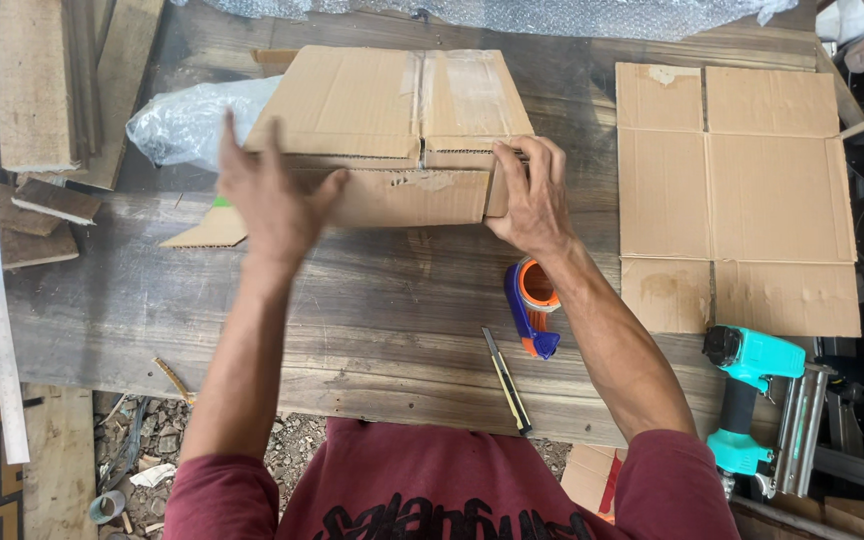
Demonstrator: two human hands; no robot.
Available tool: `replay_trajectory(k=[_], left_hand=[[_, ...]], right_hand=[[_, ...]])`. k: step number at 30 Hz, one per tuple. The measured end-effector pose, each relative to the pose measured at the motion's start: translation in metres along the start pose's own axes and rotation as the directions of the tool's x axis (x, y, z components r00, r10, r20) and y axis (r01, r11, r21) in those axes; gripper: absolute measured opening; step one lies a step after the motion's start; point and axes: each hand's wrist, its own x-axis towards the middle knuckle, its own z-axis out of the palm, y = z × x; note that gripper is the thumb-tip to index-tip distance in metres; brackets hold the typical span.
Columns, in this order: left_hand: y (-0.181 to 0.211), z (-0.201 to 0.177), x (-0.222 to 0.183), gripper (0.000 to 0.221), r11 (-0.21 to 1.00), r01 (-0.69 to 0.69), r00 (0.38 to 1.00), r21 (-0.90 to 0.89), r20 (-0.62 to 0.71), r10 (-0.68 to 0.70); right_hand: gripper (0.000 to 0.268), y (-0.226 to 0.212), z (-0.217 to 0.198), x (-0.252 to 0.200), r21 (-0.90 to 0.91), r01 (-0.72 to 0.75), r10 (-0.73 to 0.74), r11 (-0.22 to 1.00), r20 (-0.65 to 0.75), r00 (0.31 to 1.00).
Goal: The person places an object wrapped in plastic into a cardboard box and uses a tape dispenser to seal the box with multiple strips of tape.
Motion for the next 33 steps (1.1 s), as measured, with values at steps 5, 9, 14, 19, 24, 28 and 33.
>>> replay_trajectory(k=[5,9,14,19,24,28,33], left_hand=[[0.037,0.048,-0.037,0.086,0.914,-0.404,0.898,-0.032,0.173,0.404],[0.032,0.073,-0.030,0.125,0.885,-0.458,0.809,-0.084,0.372,0.454],[0.041,0.035,0.014,0.119,0.839,-0.533,0.801,-0.114,0.253,0.543],[0.068,0.001,0.039,0.124,0.837,-0.539,0.784,-0.094,0.307,0.540],[0.101,0.000,0.041,0.130,0.852,-0.520,0.716,-0.065,0.510,0.477],[0.118,-0.001,0.042,0.120,0.877,-0.476,0.722,-0.058,0.543,0.428],[0.119,0.013,0.034,0.119,0.817,-0.573,0.670,-0.056,0.542,0.507]], right_hand=[[0.107,-0.016,-0.015,0.012,0.036,0.027,-0.026,0.999,-0.028,0.999],[0.109,-0.013,-0.016,0.011,0.037,0.046,-0.045,0.998,-0.018,0.999],[0.105,-0.034,-0.042,0.030,0.074,0.025,-0.026,0.997,0.020,0.999],[0.101,-0.048,-0.072,0.042,0.077,-0.034,0.029,0.996,0.074,0.997],[0.101,-0.053,-0.085,0.050,0.009,-0.051,0.050,0.999,0.107,0.993],[0.102,-0.047,-0.081,0.047,-0.002,-0.058,0.058,0.998,0.113,0.992],[0.102,-0.056,-0.083,0.042,-0.057,-0.057,0.064,0.997,0.131,0.989]])
